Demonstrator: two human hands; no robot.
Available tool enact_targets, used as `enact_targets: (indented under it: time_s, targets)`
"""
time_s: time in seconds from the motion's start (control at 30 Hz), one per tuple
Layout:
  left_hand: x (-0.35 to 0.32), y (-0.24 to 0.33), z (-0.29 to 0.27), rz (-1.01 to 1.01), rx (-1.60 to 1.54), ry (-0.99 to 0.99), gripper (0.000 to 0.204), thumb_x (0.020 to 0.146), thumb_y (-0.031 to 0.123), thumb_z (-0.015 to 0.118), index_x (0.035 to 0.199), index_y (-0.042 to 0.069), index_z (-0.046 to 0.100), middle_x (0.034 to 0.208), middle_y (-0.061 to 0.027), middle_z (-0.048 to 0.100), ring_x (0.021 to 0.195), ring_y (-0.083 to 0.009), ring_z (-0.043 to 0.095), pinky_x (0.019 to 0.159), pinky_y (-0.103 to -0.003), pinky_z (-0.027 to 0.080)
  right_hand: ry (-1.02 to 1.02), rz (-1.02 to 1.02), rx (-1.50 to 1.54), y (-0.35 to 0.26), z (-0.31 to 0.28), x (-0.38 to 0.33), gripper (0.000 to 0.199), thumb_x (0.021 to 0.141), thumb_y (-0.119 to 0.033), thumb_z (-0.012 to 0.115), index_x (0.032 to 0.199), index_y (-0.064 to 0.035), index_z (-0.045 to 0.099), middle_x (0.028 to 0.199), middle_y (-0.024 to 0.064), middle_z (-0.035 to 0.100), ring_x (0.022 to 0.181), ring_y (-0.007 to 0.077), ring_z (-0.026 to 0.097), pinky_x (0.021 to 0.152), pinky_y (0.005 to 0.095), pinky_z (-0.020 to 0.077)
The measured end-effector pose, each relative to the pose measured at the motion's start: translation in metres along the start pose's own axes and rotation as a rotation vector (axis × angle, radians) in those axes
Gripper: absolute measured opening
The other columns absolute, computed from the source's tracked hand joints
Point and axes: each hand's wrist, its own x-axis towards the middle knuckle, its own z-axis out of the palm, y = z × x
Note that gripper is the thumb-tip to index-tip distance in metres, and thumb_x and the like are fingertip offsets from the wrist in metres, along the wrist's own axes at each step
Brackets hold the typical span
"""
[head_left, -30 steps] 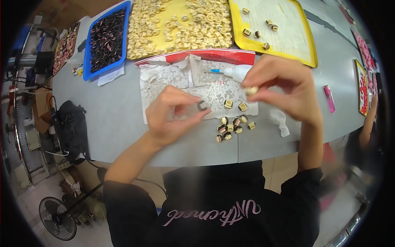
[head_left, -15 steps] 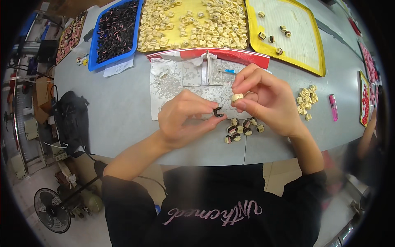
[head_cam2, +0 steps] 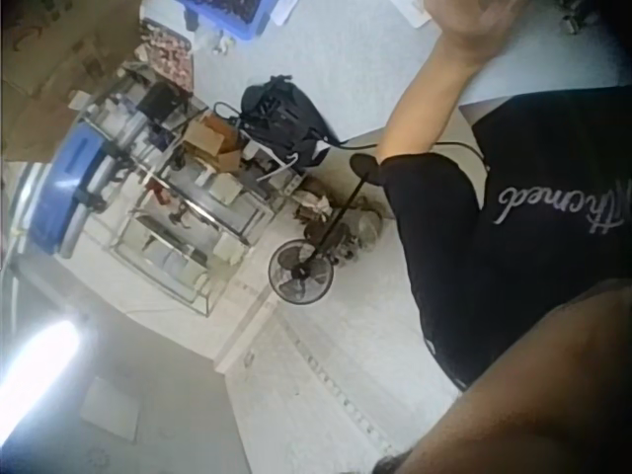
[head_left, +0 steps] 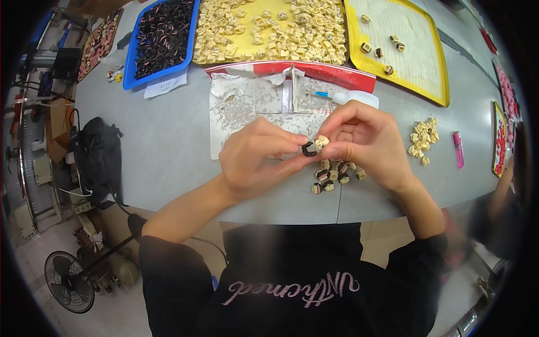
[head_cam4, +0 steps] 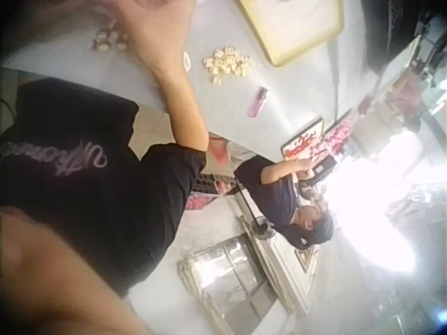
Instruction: Applying glue to small plastic components and assembling them at a workbench.
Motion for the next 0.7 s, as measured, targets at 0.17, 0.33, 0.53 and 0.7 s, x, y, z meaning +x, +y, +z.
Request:
enact_targets:
  time_s: [0.17,0.33,0.53,0.7]
  targets:
    - [0.003,0.005,-0.009,0.051,0.072,-0.202,0.048,0.061,-0.003,0.082,0.096,0.008,0.05,0.091,-0.0121,0.065,0.069,-0.0162,0.06,0.055,-0.025,0.043,-0.044,0.057,0.009,0.003,-0.001,0.0,0.018,0.077,0.007,0.068,0.093,0.0036,0.06,0.095,0.0073,0.062,0.089,0.0104,0.061,0.073,0.0216,0.0504]
    - [0.0,0.009,-0.006,0.04,0.087,-0.138,0.033,0.059,0.006,0.082,0.081,0.011,0.058,0.084,-0.0052,0.067,0.063,-0.0168,0.059,0.05,-0.026,0.043,-0.107,-0.036,-0.021,0.006,0.004,-0.001,0.018,0.078,0.006,0.067,0.092,0.0008,0.056,0.098,0.0101,0.063,0.091,0.0135,0.061,0.072,0.0241,0.0519]
    - [0.009,0.022,-0.016,-0.112,0.114,-0.298,0.017,0.062,0.016,0.079,0.071,0.011,0.065,0.068,-0.0038,0.065,0.053,-0.0218,0.058,0.047,-0.028,0.045,-0.172,-0.052,0.134,0.01,0.003,-0.002,0.044,0.075,0.01,0.068,0.098,-0.0074,0.035,0.096,0.0154,0.063,0.088,0.018,0.061,0.064,0.0266,0.052]
    - [0.011,0.023,-0.011,-0.066,0.079,-0.292,0.018,0.063,0.014,0.078,0.078,0.012,0.067,0.072,-0.003,0.066,0.055,-0.0218,0.059,0.048,-0.029,0.046,-0.218,-0.105,0.135,0.018,0.002,-0.002,0.049,0.074,0.013,0.066,0.098,-0.009,0.03,0.095,0.0174,0.063,0.085,0.0176,0.061,0.062,0.026,0.0509]
